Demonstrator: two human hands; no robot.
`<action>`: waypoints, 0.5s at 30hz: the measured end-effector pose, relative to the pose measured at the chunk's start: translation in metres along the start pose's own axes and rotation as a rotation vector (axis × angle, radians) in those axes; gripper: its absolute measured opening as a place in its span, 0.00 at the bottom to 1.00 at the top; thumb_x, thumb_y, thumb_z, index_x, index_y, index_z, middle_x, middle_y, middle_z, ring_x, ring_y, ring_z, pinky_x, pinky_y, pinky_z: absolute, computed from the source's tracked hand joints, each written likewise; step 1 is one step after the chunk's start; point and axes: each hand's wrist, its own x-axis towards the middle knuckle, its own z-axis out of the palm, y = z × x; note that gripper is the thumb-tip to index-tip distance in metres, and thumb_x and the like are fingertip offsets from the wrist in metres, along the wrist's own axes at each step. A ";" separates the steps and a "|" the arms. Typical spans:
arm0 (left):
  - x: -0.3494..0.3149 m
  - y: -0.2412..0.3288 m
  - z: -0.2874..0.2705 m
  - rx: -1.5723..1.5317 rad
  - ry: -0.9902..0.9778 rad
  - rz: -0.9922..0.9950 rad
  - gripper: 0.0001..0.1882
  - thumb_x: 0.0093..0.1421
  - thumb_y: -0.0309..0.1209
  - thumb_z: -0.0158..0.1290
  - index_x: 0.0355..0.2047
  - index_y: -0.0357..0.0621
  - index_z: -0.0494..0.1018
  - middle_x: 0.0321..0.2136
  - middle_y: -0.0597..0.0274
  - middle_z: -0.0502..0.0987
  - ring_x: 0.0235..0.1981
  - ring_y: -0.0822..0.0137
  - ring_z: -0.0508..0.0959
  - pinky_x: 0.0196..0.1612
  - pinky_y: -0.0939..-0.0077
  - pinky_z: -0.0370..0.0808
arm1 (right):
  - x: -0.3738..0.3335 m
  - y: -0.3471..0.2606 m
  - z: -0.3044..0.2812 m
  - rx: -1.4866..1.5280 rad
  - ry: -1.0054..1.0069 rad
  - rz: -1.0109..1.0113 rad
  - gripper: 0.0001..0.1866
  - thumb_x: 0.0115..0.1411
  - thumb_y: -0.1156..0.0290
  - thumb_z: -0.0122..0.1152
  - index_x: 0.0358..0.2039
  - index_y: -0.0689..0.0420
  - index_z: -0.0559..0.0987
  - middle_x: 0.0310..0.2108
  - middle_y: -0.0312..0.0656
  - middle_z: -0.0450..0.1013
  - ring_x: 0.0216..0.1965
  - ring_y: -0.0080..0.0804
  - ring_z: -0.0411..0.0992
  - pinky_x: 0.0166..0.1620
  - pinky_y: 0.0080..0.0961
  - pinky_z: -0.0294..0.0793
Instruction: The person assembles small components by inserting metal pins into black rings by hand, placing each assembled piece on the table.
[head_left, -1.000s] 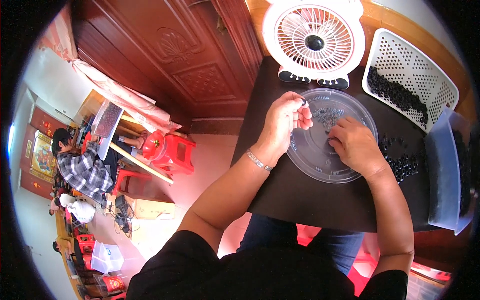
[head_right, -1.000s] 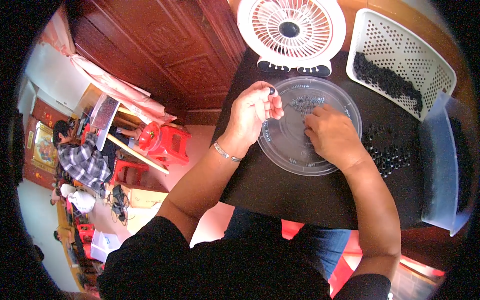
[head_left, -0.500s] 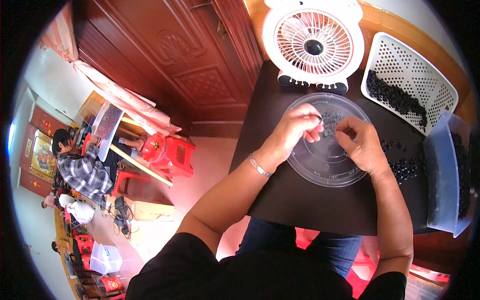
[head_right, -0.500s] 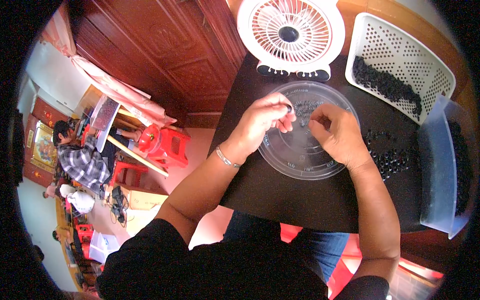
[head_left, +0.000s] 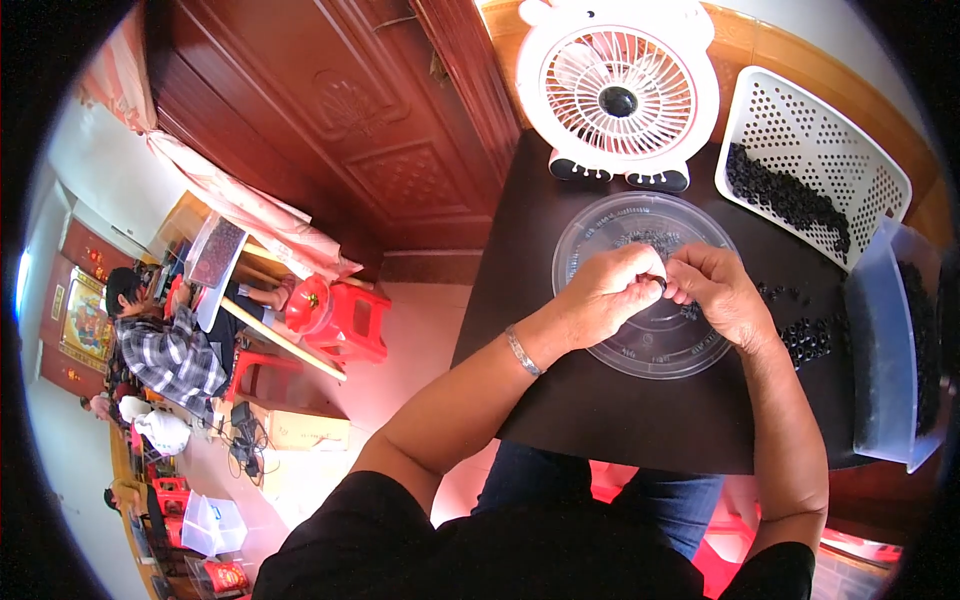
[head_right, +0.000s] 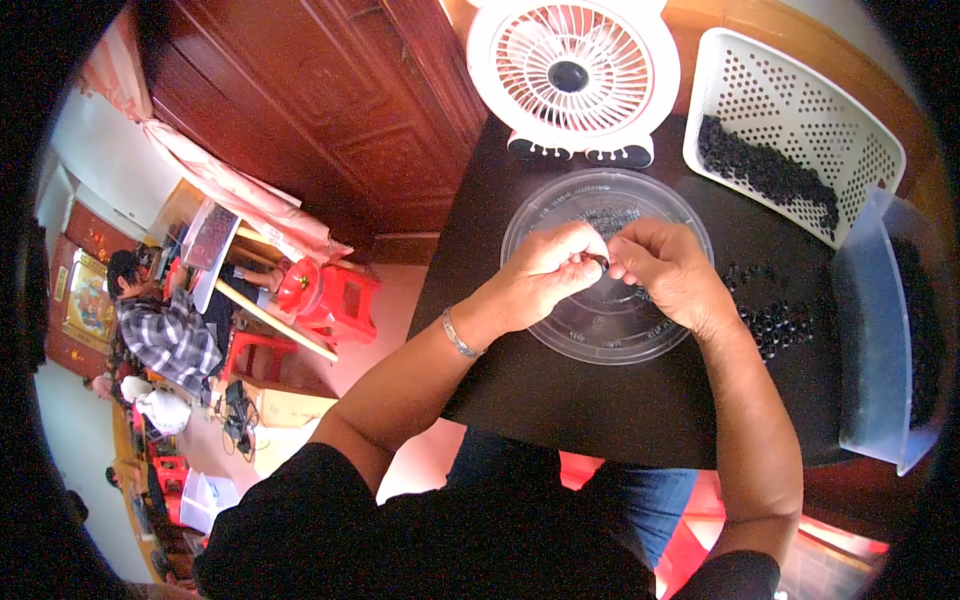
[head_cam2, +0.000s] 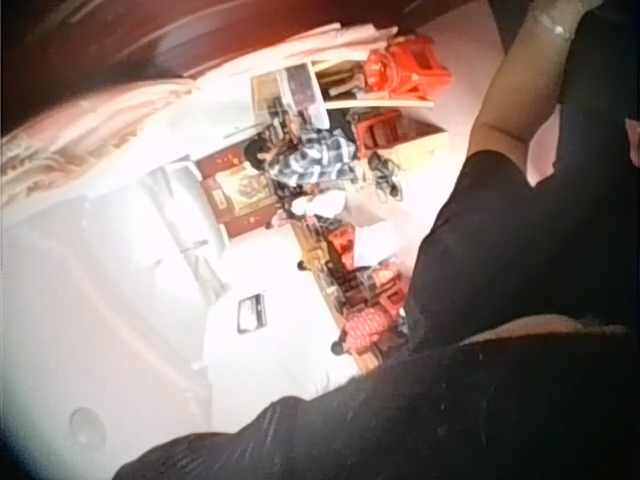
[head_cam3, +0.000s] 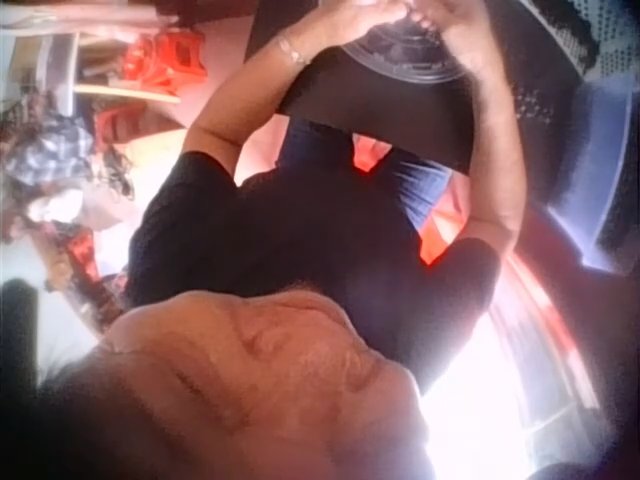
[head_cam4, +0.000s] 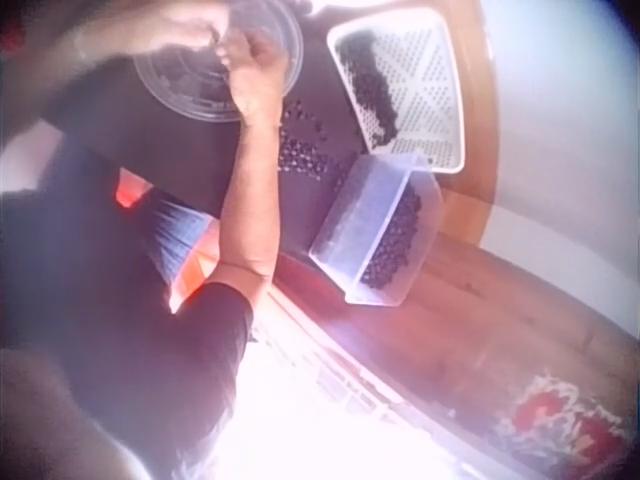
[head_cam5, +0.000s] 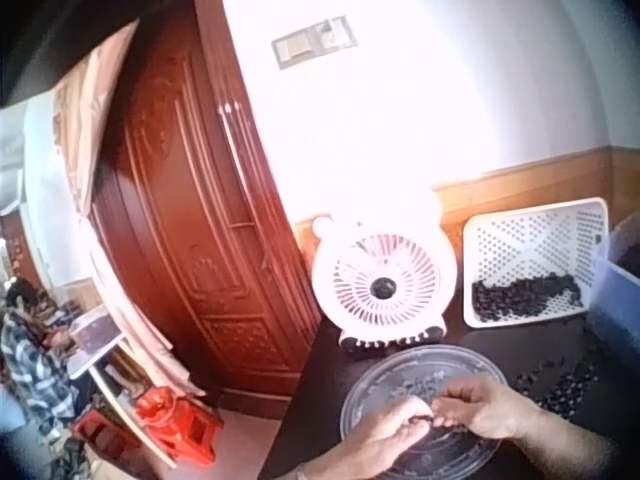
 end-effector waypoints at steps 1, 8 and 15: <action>0.000 -0.001 0.000 0.001 -0.001 0.000 0.06 0.61 0.29 0.50 0.32 0.40 0.68 0.26 0.68 0.66 0.27 0.79 0.65 0.32 0.83 0.65 | -0.001 -0.001 0.000 -0.002 -0.016 0.004 0.10 0.62 0.68 0.54 0.30 0.62 0.76 0.24 0.35 0.74 0.26 0.18 0.68 0.32 0.16 0.67; 0.001 0.012 0.001 0.090 0.009 0.069 0.03 0.59 0.25 0.50 0.31 0.39 0.68 0.26 0.61 0.69 0.26 0.69 0.69 0.31 0.76 0.69 | 0.000 0.000 -0.002 0.080 -0.061 0.059 0.16 0.64 0.61 0.52 0.28 0.61 0.76 0.23 0.35 0.73 0.24 0.19 0.67 0.30 0.16 0.67; 0.000 0.017 0.006 0.099 -0.010 0.135 0.02 0.60 0.22 0.49 0.33 0.39 0.68 0.27 0.61 0.68 0.26 0.71 0.68 0.32 0.77 0.68 | -0.001 0.002 -0.007 0.127 -0.130 0.104 0.16 0.64 0.60 0.52 0.27 0.60 0.76 0.21 0.34 0.72 0.22 0.18 0.66 0.27 0.16 0.66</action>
